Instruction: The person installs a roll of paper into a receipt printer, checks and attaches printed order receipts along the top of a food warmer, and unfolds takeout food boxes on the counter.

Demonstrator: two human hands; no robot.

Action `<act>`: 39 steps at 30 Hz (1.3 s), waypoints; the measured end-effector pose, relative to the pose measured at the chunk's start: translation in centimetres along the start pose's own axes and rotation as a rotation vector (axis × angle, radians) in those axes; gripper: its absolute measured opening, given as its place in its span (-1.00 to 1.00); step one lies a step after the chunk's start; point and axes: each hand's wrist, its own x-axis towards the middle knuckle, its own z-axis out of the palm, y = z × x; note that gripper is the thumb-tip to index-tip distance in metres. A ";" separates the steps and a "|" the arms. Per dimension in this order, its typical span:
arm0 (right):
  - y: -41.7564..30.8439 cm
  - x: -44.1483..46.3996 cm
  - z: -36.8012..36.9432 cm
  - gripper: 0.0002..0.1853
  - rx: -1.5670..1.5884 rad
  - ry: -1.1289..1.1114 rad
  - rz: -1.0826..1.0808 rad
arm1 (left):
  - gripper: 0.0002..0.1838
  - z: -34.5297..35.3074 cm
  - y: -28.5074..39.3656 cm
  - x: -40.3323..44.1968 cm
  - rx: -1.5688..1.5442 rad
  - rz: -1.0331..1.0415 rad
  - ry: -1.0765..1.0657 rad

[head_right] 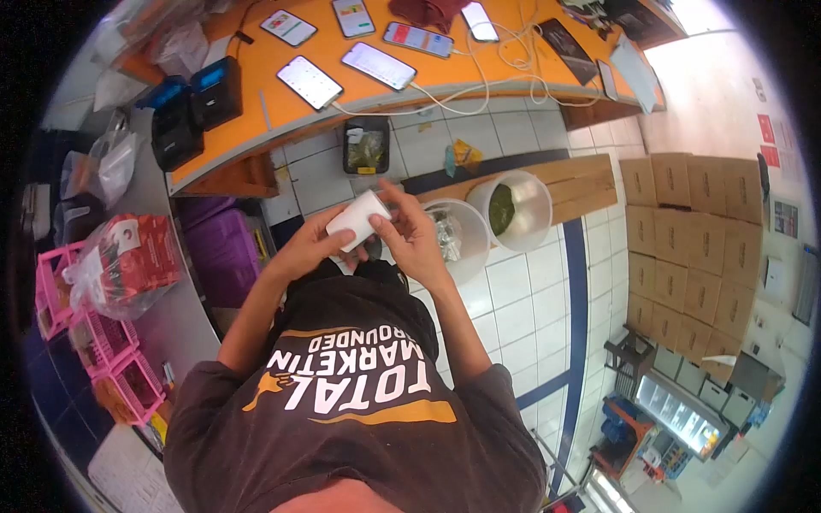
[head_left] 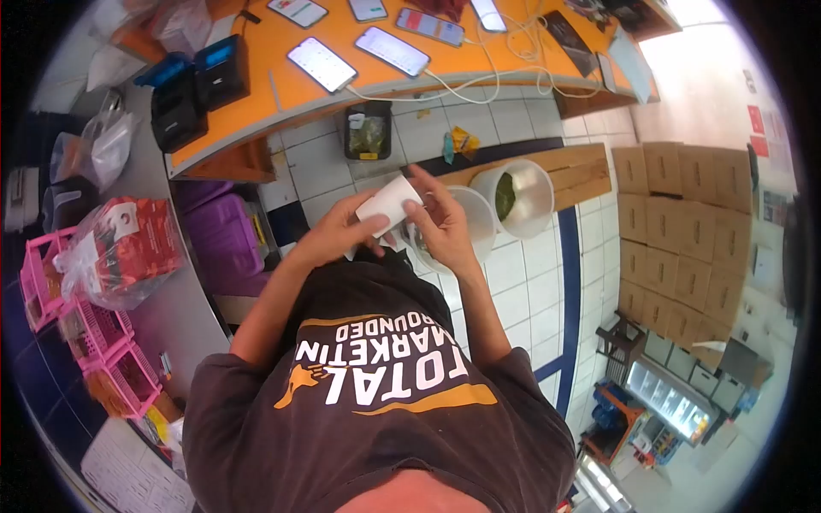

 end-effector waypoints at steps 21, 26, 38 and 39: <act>-8.0 -2.1 2.1 -0.71 -0.890 0.364 -0.638 | -0.58 6.7 0.6 -1.1 -0.053 0.567 0.452; -7.3 -2.3 2.1 -0.73 -0.889 0.341 -0.682 | -0.59 7.2 0.3 -0.9 -0.175 0.549 0.386; -6.4 -2.4 3.2 -0.72 -0.854 0.411 -0.636 | -0.57 9.5 0.4 -0.4 -0.060 0.689 0.496; -6.3 -2.3 3.4 -0.72 -0.856 0.406 -0.639 | -0.57 9.7 0.5 -0.3 -0.062 0.693 0.498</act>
